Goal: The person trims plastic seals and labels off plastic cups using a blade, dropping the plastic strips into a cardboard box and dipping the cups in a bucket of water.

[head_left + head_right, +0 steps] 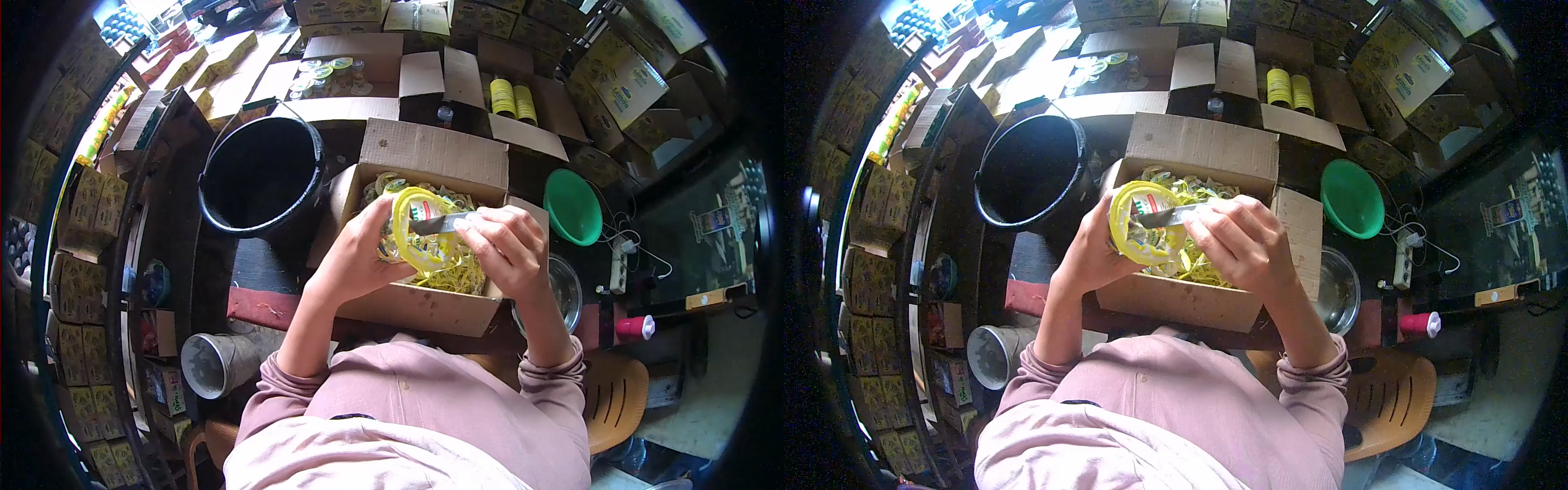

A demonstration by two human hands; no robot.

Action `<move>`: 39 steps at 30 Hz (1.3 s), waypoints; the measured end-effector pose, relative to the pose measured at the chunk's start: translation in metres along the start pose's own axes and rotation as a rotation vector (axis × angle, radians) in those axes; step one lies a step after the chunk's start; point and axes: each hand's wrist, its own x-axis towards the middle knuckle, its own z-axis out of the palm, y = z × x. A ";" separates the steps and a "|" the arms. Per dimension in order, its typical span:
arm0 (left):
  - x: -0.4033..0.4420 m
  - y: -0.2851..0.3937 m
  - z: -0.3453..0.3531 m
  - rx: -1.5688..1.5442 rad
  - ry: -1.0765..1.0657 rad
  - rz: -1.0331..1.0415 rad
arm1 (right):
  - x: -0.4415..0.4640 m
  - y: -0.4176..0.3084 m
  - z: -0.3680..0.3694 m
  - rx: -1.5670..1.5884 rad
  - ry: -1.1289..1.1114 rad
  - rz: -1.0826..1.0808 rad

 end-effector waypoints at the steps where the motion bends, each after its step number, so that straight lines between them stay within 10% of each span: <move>1: 0.001 0.000 0.001 0.016 0.016 0.044 | 0.000 -0.002 -0.002 -0.011 -0.004 -0.006; 39: 0.006 -0.001 0.000 -0.064 -0.113 -0.028 | -0.014 0.011 0.025 0.123 0.145 -0.099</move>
